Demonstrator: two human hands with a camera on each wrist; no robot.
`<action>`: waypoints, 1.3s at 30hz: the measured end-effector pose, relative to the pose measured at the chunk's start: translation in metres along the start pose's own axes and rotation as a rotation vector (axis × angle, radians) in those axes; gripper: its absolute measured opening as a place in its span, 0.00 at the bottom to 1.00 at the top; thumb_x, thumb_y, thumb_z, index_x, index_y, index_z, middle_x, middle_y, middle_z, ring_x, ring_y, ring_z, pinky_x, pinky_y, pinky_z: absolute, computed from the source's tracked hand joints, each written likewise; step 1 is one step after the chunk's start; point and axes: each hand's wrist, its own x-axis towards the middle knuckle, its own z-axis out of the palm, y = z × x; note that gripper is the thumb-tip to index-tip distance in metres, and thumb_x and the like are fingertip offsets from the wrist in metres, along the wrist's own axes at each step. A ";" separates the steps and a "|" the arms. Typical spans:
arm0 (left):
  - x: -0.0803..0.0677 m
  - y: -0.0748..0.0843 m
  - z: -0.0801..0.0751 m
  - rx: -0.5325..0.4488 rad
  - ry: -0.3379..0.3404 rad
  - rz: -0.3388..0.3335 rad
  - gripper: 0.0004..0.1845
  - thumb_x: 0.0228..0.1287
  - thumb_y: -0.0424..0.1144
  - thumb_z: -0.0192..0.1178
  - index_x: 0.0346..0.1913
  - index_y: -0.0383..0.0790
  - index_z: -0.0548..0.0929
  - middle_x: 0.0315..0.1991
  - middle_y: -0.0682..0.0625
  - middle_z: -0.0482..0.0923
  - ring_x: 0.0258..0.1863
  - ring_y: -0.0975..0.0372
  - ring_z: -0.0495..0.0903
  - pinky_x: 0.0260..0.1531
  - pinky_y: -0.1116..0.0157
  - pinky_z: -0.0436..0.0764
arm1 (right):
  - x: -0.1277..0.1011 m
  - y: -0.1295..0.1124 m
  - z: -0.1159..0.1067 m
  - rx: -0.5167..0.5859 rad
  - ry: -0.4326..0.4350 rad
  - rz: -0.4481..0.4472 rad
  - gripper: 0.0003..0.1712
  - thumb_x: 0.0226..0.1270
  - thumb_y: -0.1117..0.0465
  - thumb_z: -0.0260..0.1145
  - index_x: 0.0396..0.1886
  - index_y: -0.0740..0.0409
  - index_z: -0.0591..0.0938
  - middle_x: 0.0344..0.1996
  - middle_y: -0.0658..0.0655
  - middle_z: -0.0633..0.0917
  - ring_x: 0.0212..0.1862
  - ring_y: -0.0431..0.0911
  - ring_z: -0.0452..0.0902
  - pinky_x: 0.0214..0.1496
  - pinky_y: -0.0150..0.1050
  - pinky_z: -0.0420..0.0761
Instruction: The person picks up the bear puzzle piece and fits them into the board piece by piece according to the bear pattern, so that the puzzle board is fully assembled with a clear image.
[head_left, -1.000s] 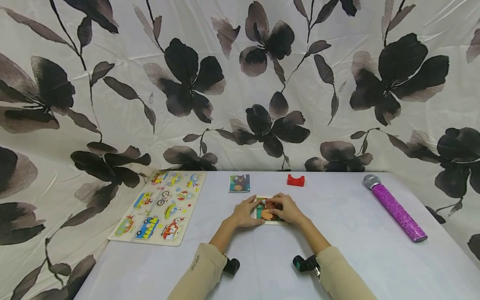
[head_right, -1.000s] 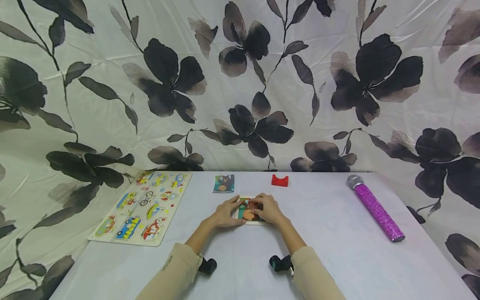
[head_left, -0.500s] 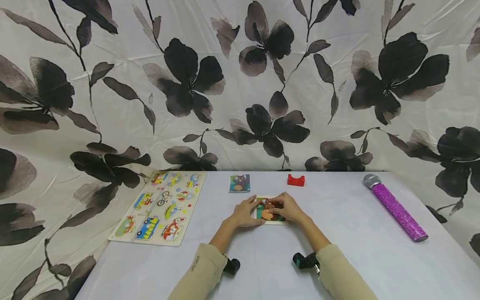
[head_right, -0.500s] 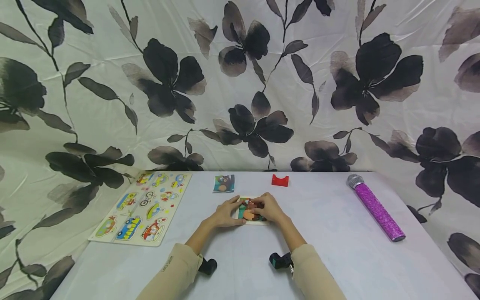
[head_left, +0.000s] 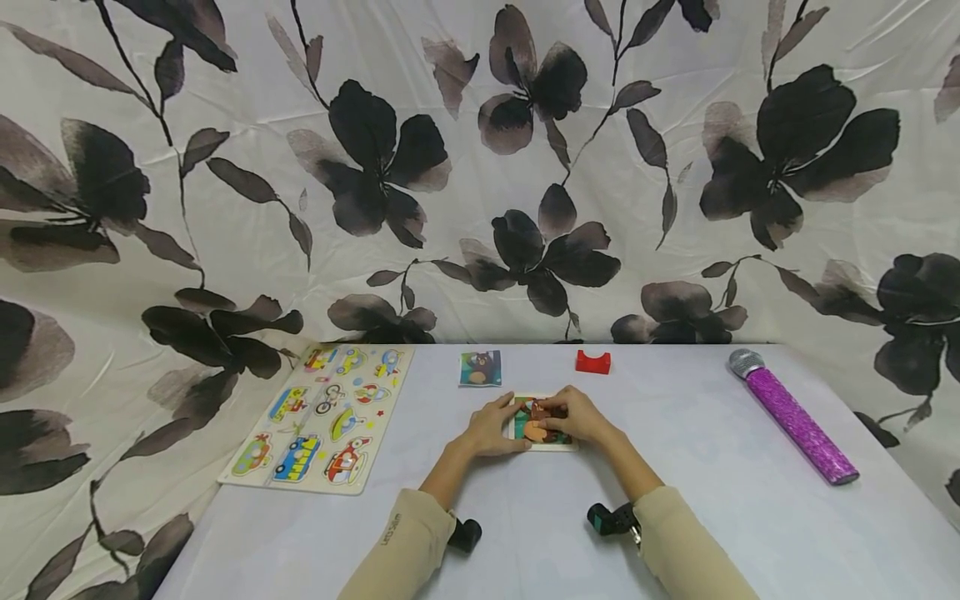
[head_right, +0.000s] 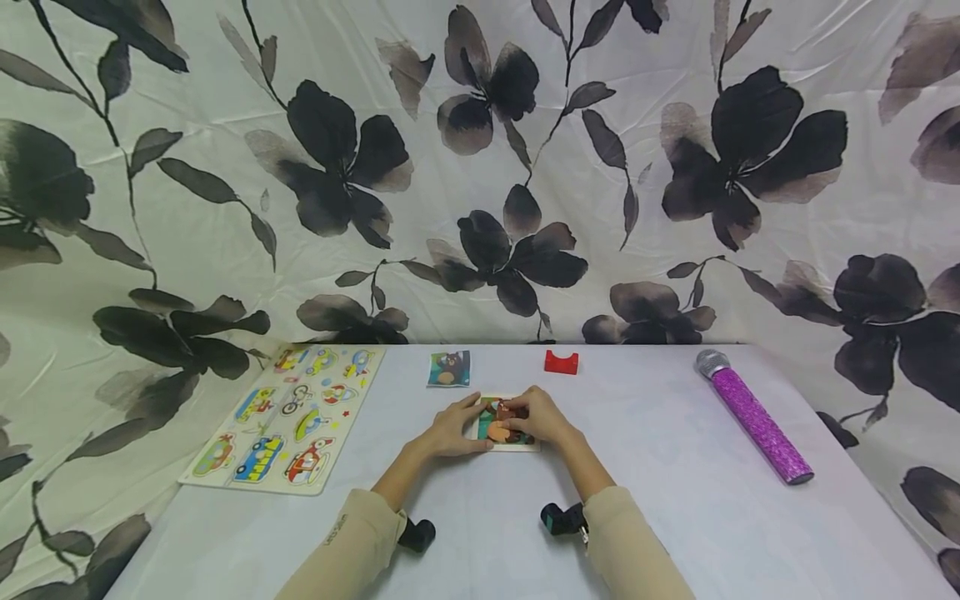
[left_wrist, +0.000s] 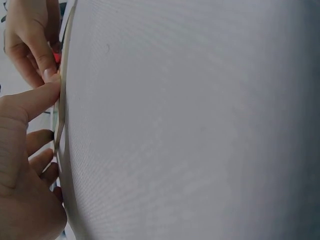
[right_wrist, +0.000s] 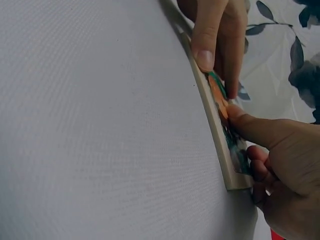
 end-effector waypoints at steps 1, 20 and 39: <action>0.000 0.000 0.000 -0.001 0.000 -0.002 0.41 0.50 0.56 0.60 0.64 0.38 0.62 0.67 0.42 0.53 0.62 0.46 0.56 0.54 0.44 0.61 | 0.000 0.000 0.000 -0.003 -0.003 -0.004 0.20 0.51 0.59 0.68 0.44 0.66 0.81 0.33 0.57 0.76 0.36 0.46 0.69 0.39 0.40 0.73; 0.000 -0.001 0.002 0.002 0.005 0.002 0.41 0.50 0.57 0.60 0.64 0.41 0.62 0.67 0.43 0.53 0.63 0.47 0.56 0.54 0.44 0.61 | -0.007 0.002 0.005 -0.033 0.022 -0.069 0.18 0.55 0.58 0.66 0.43 0.65 0.82 0.35 0.58 0.75 0.39 0.47 0.67 0.39 0.40 0.71; -0.002 -0.003 0.003 0.010 0.018 0.022 0.40 0.50 0.56 0.59 0.64 0.40 0.63 0.66 0.42 0.54 0.62 0.46 0.58 0.52 0.44 0.62 | -0.001 -0.009 0.021 -0.036 0.272 0.080 0.09 0.46 0.56 0.71 0.20 0.56 0.83 0.20 0.49 0.77 0.30 0.42 0.69 0.35 0.39 0.70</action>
